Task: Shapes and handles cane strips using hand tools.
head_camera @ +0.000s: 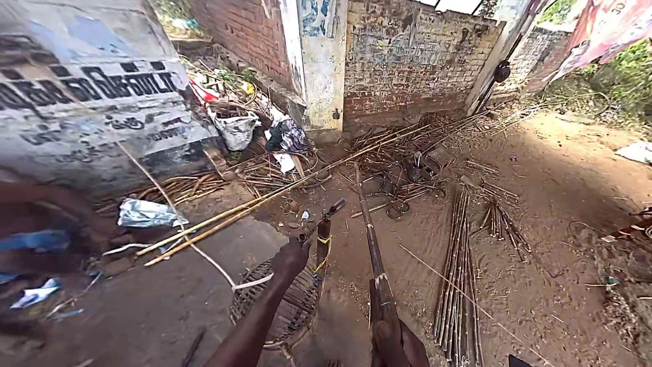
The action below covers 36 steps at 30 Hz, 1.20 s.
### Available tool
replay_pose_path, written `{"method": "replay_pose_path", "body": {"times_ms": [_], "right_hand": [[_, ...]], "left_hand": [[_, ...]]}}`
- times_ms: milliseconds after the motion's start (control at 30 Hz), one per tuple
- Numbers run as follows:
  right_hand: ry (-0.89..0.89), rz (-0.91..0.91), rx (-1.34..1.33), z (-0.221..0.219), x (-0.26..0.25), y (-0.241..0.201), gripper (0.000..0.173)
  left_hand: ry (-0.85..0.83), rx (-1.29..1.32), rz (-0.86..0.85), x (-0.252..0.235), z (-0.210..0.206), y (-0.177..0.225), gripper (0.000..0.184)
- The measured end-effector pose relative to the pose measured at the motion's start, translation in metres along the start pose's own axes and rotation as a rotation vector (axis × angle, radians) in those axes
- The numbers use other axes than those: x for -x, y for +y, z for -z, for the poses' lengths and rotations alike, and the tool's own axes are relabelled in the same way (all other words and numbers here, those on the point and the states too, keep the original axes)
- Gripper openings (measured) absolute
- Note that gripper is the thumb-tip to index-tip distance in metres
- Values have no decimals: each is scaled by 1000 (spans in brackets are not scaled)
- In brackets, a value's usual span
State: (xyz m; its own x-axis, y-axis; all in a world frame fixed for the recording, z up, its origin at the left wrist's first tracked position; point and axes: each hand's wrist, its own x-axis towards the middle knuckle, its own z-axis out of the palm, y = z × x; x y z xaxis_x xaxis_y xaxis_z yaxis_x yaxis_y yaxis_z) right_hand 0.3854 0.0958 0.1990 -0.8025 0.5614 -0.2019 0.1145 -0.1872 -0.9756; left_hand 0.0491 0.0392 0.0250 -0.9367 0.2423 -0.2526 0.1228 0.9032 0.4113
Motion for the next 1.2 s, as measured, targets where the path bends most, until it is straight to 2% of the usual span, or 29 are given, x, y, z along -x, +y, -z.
{"method": "replay_pose_path", "body": {"times_ms": [200, 367, 833, 1200], "right_hand": [[-35, -64, -59, -29, -99, -3, 39], [-46, -54, -142, -43, -154, -3, 41], [-46, -66, -165, -66, -180, -6, 42], [-24, -55, -188, -76, -177, -4, 43]], "left_hand": [[31, -95, 12, -32, -7, 12, 57], [-29, 16, 86, -38, -4, 19, 58], [-133, 48, 64, -40, 7, 15, 61], [-152, 32, 25, -39, 6, 6, 63]]}}
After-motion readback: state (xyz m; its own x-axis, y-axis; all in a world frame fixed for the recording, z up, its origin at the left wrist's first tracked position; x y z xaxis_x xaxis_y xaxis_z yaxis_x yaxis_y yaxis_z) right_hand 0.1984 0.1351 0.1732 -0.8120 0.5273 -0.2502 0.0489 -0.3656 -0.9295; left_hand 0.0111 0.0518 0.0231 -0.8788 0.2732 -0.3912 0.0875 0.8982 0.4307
